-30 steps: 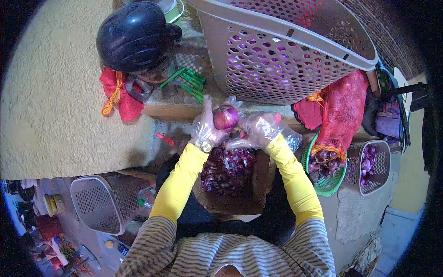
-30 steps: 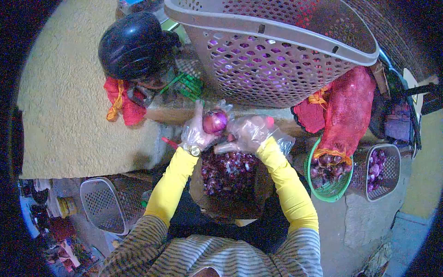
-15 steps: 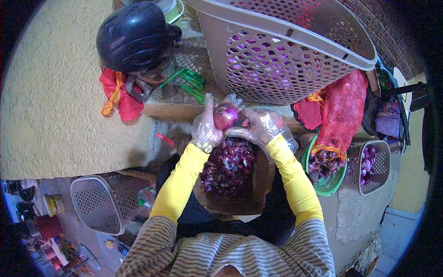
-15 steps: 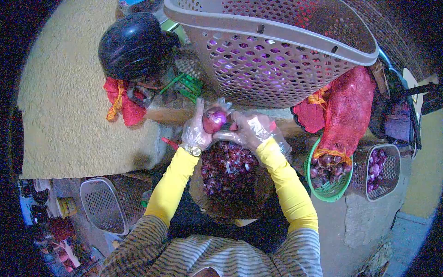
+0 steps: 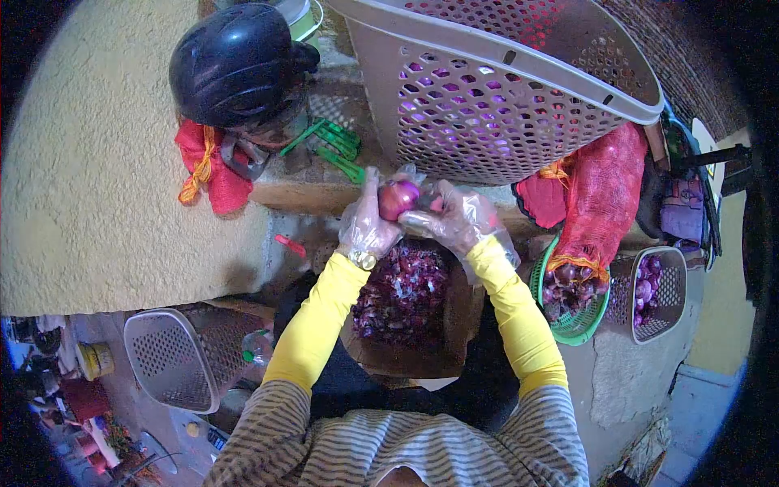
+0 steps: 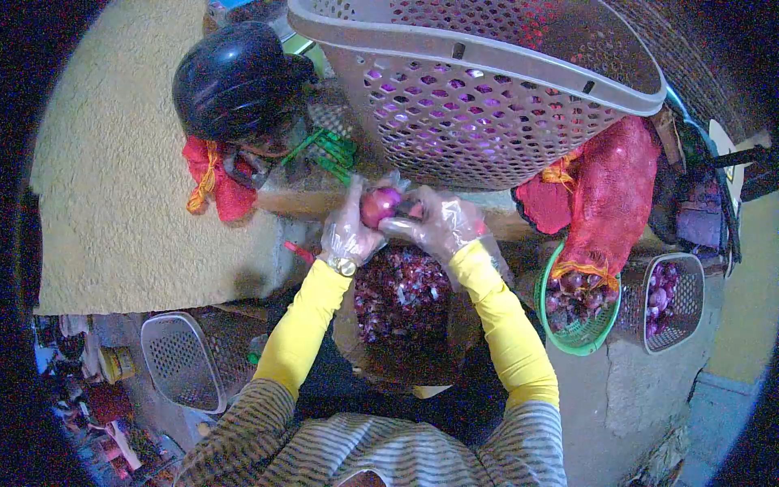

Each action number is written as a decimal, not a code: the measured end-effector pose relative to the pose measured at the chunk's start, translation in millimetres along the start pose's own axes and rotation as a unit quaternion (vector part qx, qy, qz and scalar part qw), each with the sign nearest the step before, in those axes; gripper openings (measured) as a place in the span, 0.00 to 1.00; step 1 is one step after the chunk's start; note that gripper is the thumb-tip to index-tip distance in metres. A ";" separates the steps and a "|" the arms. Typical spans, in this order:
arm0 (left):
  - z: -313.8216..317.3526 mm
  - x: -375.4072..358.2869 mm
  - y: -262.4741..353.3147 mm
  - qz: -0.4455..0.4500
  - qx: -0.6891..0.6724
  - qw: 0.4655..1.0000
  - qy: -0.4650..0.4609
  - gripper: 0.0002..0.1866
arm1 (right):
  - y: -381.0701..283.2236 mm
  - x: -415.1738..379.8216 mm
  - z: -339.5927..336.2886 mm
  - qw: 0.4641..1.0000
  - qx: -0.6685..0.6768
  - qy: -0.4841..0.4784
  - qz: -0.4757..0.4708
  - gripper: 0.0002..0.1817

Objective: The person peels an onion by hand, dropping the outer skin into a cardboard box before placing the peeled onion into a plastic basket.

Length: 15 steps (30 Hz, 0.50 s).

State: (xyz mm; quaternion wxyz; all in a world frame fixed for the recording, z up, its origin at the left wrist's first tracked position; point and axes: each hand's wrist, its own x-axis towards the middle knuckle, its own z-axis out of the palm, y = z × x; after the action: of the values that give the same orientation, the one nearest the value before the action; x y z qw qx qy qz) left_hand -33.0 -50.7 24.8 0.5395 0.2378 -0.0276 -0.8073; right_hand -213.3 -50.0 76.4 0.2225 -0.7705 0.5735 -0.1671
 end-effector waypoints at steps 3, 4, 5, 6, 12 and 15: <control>-23.7 17.9 -5.5 0.019 0.018 0.999 0.029 0.29 | 0.0 1.9 -2.6 0.999 0.018 -0.007 0.038 0.35; -35.9 23.9 -7.0 0.019 0.018 0.999 0.029 0.29 | -0.2 2.2 -3.6 0.998 0.034 -0.010 0.046 0.35; -48.4 29.1 -7.6 0.060 0.225 0.972 0.018 0.28 | 0.0 2.7 -4.0 0.998 0.034 -0.010 0.046 0.35; -43.4 26.9 -6.0 0.099 0.422 0.901 0.006 0.28 | 0.4 3.3 -4.4 0.998 0.035 -0.009 0.047 0.36; -27.5 12.4 2.3 -0.023 0.038 0.997 -0.064 0.26 | -1.3 0.9 -10.0 0.996 0.077 -0.030 0.019 0.39; -24.9 6.1 -5.9 0.148 0.206 0.955 -0.152 0.27 | -1.3 1.8 -12.0 0.994 0.104 -0.032 0.027 0.39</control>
State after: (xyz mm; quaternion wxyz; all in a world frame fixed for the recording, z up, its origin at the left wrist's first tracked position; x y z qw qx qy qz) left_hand -29.6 -48.4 -1.1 0.5818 0.2117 -0.3093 -0.7218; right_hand -217.8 -53.3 87.2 0.3238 -0.7326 0.5660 -0.1950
